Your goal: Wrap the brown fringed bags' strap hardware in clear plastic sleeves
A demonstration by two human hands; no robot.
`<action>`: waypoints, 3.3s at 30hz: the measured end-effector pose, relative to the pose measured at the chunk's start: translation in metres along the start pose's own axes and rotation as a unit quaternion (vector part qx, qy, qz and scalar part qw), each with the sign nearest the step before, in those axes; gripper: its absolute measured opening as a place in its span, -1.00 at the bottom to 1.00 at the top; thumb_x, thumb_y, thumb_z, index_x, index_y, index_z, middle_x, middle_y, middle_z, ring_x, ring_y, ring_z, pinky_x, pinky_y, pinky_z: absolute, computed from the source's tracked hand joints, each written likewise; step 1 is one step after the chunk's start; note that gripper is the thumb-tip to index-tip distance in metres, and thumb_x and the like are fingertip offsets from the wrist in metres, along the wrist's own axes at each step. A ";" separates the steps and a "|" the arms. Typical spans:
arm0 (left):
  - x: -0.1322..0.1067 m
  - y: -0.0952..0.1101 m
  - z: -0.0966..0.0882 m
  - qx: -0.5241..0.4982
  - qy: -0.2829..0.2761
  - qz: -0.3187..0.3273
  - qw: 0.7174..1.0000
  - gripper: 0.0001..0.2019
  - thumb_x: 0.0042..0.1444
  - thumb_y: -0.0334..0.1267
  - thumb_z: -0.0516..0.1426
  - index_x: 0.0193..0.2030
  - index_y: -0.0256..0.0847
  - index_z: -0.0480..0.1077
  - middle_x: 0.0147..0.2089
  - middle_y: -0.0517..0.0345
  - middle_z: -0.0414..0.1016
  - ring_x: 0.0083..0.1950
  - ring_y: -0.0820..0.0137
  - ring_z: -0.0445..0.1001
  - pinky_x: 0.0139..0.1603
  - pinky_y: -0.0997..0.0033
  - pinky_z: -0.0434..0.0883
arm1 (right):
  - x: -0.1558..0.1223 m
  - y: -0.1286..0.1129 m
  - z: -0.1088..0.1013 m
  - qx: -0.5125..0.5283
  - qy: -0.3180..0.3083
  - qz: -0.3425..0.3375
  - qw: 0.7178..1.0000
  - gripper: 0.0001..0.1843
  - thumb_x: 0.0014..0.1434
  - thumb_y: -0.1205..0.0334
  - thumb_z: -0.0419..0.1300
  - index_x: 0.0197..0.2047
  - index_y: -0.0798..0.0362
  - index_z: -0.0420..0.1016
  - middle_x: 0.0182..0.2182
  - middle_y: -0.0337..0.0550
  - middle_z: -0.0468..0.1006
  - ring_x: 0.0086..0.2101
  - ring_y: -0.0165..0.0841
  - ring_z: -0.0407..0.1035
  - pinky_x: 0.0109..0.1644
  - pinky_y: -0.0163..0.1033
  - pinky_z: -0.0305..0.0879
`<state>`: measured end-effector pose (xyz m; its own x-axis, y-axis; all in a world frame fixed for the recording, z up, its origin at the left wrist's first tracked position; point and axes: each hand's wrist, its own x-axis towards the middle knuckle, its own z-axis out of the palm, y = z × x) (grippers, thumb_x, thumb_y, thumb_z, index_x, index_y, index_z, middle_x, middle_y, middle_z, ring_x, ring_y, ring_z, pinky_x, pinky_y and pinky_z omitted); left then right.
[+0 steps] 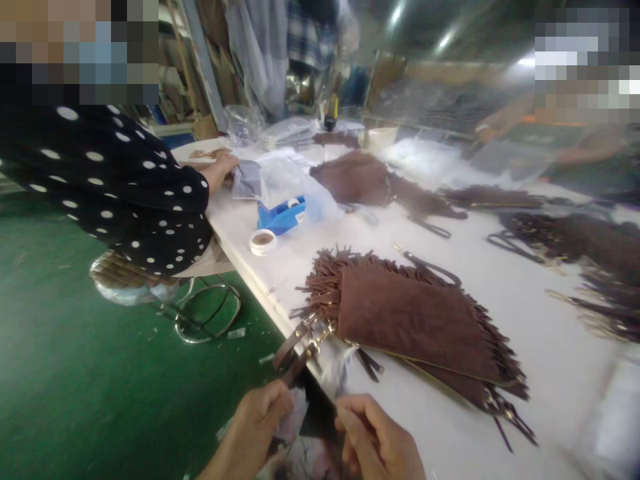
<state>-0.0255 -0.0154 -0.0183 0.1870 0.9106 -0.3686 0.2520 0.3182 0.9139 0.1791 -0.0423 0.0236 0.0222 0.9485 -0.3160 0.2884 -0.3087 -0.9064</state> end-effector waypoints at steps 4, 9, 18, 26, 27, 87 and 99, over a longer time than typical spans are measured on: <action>0.008 -0.020 -0.024 0.022 0.054 0.017 0.998 -0.53 0.31 0.06 -0.03 -0.47 -0.26 0.34 -0.51 0.14 0.38 -0.43 0.39 0.33 -0.38 0.45 0.20 | 0.017 -0.012 0.021 -0.034 -0.039 -0.021 0.998 -0.57 0.28 -0.16 -0.01 -0.21 -0.01 0.47 -0.56 -0.26 0.51 -0.59 -0.41 0.36 -0.46 -0.39 0.25; 0.017 -0.029 -0.034 0.004 0.052 0.060 0.997 -0.64 0.31 0.00 0.01 -0.26 -0.24 0.45 -0.30 0.08 0.48 -0.24 0.31 0.42 -0.19 0.40 0.30 | 0.027 0.002 0.043 -0.111 -0.071 -0.002 0.991 -0.54 0.32 -0.13 -0.08 -0.16 0.00 0.48 -0.53 -0.20 0.57 -0.62 -0.37 0.40 -0.50 -0.34 0.24; 0.033 -0.042 -0.032 -0.006 -0.021 0.082 0.996 -0.65 0.32 -0.04 0.02 0.02 -0.22 0.46 0.05 -0.02 0.46 0.09 0.19 0.38 0.14 0.29 0.24 | 0.045 0.037 0.087 -0.035 0.053 -0.004 0.998 -0.43 0.27 -0.15 0.04 0.12 0.11 0.43 -0.24 -0.01 0.63 -0.24 -0.17 0.52 -0.15 -0.21 0.40; 0.015 -0.054 -0.048 -0.111 -0.051 0.003 0.993 -0.64 0.24 0.01 0.13 -0.23 -0.32 0.48 -0.32 0.06 0.48 -0.30 0.35 0.40 -0.25 0.43 0.30 | 0.063 0.028 0.097 -0.051 0.021 0.031 0.998 -0.54 0.20 -0.17 0.12 -0.20 0.06 0.56 -0.26 -0.01 0.61 -0.17 -0.14 0.45 -0.04 -0.15 0.30; 0.013 -0.056 -0.052 -0.117 -0.039 0.003 0.992 -0.65 0.23 -0.01 0.15 -0.21 -0.32 0.49 -0.26 0.03 0.51 -0.25 0.33 0.41 -0.23 0.42 0.31 | 0.062 0.029 0.097 -0.040 0.017 0.035 0.998 -0.55 0.18 -0.17 0.14 -0.18 0.06 0.56 -0.27 -0.04 0.61 -0.20 -0.16 0.46 -0.08 -0.17 0.32; 0.003 -0.061 -0.073 -0.151 -0.172 -0.107 0.967 -0.63 0.14 0.02 0.20 -0.31 -0.35 0.47 -0.38 -0.06 0.57 -0.41 0.32 0.51 -0.39 0.46 0.38 | 0.043 0.012 0.103 0.196 0.037 0.132 0.971 -0.67 0.03 -0.02 0.29 -0.38 0.08 0.38 -0.69 -0.35 0.33 -0.68 -0.53 0.11 -0.66 -0.44 -0.08; 0.010 -0.056 -0.076 -0.165 -0.062 -0.069 0.982 -0.63 -0.04 -0.06 0.36 -0.44 -0.33 0.38 -0.45 0.02 0.54 -0.45 0.39 0.43 -0.43 0.51 0.26 | 0.035 0.005 0.098 0.244 -0.029 0.109 0.963 -0.51 -0.01 -0.21 0.32 -0.31 0.09 0.48 -0.46 -0.15 0.52 -0.43 -0.35 0.40 -0.36 -0.31 0.37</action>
<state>-0.1096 -0.0043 -0.0601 0.2925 0.8196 -0.4926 -0.0343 0.5238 0.8511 0.0871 -0.0176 -0.0192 -0.0261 0.8562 -0.5159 -0.2019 -0.5100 -0.8362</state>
